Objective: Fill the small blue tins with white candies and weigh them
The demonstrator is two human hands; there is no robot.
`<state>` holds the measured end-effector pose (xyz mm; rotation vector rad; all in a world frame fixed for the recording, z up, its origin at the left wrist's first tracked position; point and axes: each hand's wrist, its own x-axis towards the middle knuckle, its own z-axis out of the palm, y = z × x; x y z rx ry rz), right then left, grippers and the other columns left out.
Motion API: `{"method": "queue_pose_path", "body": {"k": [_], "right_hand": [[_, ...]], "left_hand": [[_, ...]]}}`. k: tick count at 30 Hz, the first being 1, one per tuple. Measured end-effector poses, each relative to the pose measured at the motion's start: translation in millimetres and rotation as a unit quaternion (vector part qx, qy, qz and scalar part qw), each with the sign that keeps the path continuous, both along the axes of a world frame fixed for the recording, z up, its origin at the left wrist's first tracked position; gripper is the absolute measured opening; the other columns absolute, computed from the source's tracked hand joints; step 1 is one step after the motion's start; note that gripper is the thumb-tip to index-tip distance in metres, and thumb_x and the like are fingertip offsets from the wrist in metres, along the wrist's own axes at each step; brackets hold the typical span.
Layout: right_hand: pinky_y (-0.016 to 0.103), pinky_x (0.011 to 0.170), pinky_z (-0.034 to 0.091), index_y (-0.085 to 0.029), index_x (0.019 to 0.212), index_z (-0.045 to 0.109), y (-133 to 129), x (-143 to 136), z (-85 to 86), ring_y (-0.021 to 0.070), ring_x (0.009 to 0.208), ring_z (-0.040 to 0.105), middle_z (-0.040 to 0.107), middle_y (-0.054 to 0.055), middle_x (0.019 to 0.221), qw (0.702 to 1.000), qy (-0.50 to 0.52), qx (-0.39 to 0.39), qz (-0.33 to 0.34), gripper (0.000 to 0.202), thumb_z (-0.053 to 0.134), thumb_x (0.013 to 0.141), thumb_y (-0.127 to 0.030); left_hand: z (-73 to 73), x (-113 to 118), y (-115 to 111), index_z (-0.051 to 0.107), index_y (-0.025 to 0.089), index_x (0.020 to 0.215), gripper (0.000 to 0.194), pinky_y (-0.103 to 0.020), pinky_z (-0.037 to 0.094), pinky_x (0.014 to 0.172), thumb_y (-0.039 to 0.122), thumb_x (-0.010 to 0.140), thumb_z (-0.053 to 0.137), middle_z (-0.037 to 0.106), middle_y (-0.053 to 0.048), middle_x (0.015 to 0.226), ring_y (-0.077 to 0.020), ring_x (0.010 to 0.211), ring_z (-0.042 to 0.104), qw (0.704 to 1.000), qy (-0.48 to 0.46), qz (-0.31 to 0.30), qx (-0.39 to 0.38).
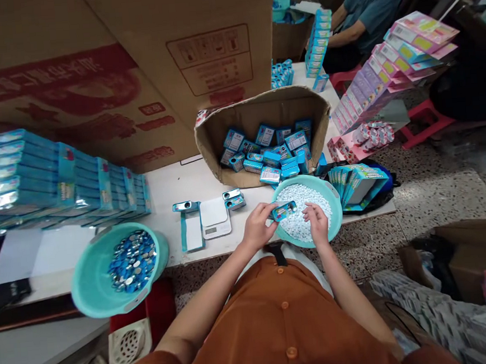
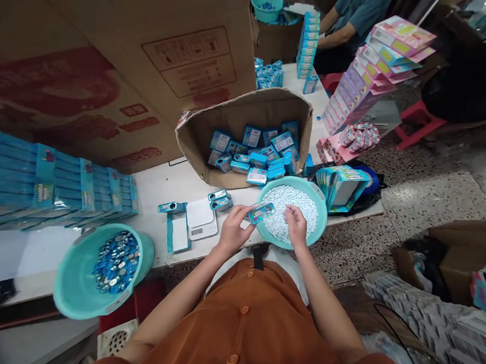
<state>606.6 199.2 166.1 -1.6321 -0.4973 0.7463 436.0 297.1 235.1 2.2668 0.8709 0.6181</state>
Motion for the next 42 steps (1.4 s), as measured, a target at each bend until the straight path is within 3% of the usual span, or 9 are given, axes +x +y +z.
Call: {"method": "queue_pose_path", "body": {"k": [4,11,16,19,24,27,34,38,42], "right_hand": [[0.026,0.064,0.045,-0.019,0.088,0.065,-6.6,15.3,16.0,0.0133,0.064,0.054,0.061,0.001,0.072,0.994,-0.085,-0.048,0.055,0.033,0.069,0.067,-0.044],[0.031,0.066,0.049,-0.019,0.083,0.070,-22.9,32.3,-0.6,0.0184,0.064,0.061,0.068,0.004,0.071,0.985,-0.002,-0.120,0.127,0.031,0.066,0.069,-0.046],[0.037,0.074,0.050,-0.019,0.084,0.069,-22.9,50.8,-29.9,0.0220,0.076,0.063,0.069,0.007,0.081,0.978,-0.054,-0.146,0.140,0.036,0.062,0.070,-0.052],[0.041,0.085,0.046,-0.020,0.090,0.068,-21.2,60.2,-45.8,0.0253,0.096,0.058,0.065,0.012,0.101,0.962,-0.193,-0.130,0.146,0.040,0.060,0.070,-0.054],[0.037,0.077,0.048,-0.019,0.098,0.064,-24.3,54.3,-46.4,0.0213,0.083,0.060,0.062,0.012,0.102,0.956,-0.202,-0.156,0.145,0.042,0.051,0.078,-0.054],[0.037,0.077,0.047,-0.018,0.094,0.065,-27.3,35.3,-41.7,0.0212,0.082,0.059,0.063,0.011,0.099,0.953,-0.215,-0.172,0.126,0.041,0.050,0.078,-0.053],[0.037,0.079,0.046,-0.019,0.093,0.066,-26.5,-21.3,-36.5,0.0211,0.083,0.058,0.063,0.011,0.098,0.949,-0.233,-0.191,0.091,0.039,0.049,0.078,-0.051],[0.038,0.080,0.046,-0.017,0.093,0.066,-29.8,-43.9,-37.2,0.0214,0.082,0.057,0.063,0.012,0.094,0.949,-0.246,-0.185,0.070,0.040,0.049,0.079,-0.051],[0.038,0.080,0.046,-0.015,0.094,0.065,-35.7,-60.5,-40.9,0.0213,0.081,0.058,0.063,0.013,0.095,0.947,-0.247,-0.201,0.049,0.043,0.048,0.079,-0.051]], "left_hand": [[-16.9,21.6,-13.8,0.054,0.023,0.116,0.046,-0.034,0.047,0.089,0.011,0.072,0.055,0.059,-0.007,0.106,-0.0216,0.102,0.056,0.999,0.033,-0.042,0.007],[-39.8,21.1,-29.6,0.055,0.025,0.115,0.045,-0.037,0.048,0.087,0.013,0.072,0.056,0.061,-0.007,0.106,-0.0229,0.101,0.057,0.996,0.081,-0.026,-0.019],[-59.2,-32.8,-33.1,0.056,0.023,0.109,0.033,-0.039,0.046,0.089,0.027,0.076,0.061,0.063,-0.008,0.103,-0.0232,0.099,0.057,0.979,0.045,0.196,-0.036],[-76.9,-79.2,-24.3,0.057,0.021,0.106,0.035,-0.038,0.048,0.082,0.037,0.075,0.063,0.064,-0.008,0.097,-0.0233,0.090,0.060,0.925,0.041,0.375,-0.049],[-101.1,-145.1,20.1,0.056,0.017,0.102,0.044,-0.038,0.049,0.075,0.044,0.069,0.066,0.063,-0.007,0.088,-0.0221,0.078,0.060,0.830,0.044,0.553,-0.056],[-109.1,-167.9,53.6,0.056,0.016,0.100,0.041,-0.041,0.048,0.080,0.040,0.068,0.067,0.062,-0.007,0.089,-0.0237,0.082,0.059,0.836,0.064,0.544,-0.037],[-126.7,-190.5,105.5,0.057,0.016,0.098,0.034,-0.045,0.048,0.081,0.027,0.067,0.066,0.062,-0.009,0.093,-0.0255,0.087,0.059,0.906,0.035,0.418,-0.051],[-108.1,-197.9,115.6,0.057,0.017,0.100,0.045,-0.049,0.043,0.091,0.028,0.060,0.074,0.060,-0.009,0.098,-0.0280,0.098,0.056,0.930,0.026,0.365,-0.042],[-45.9,-204.9,109.1,0.055,0.019,0.107,0.045,-0.041,0.046,0.088,0.041,0.069,0.068,0.059,-0.007,0.095,-0.0232,0.095,0.056,0.943,-0.025,0.329,-0.038]]}}
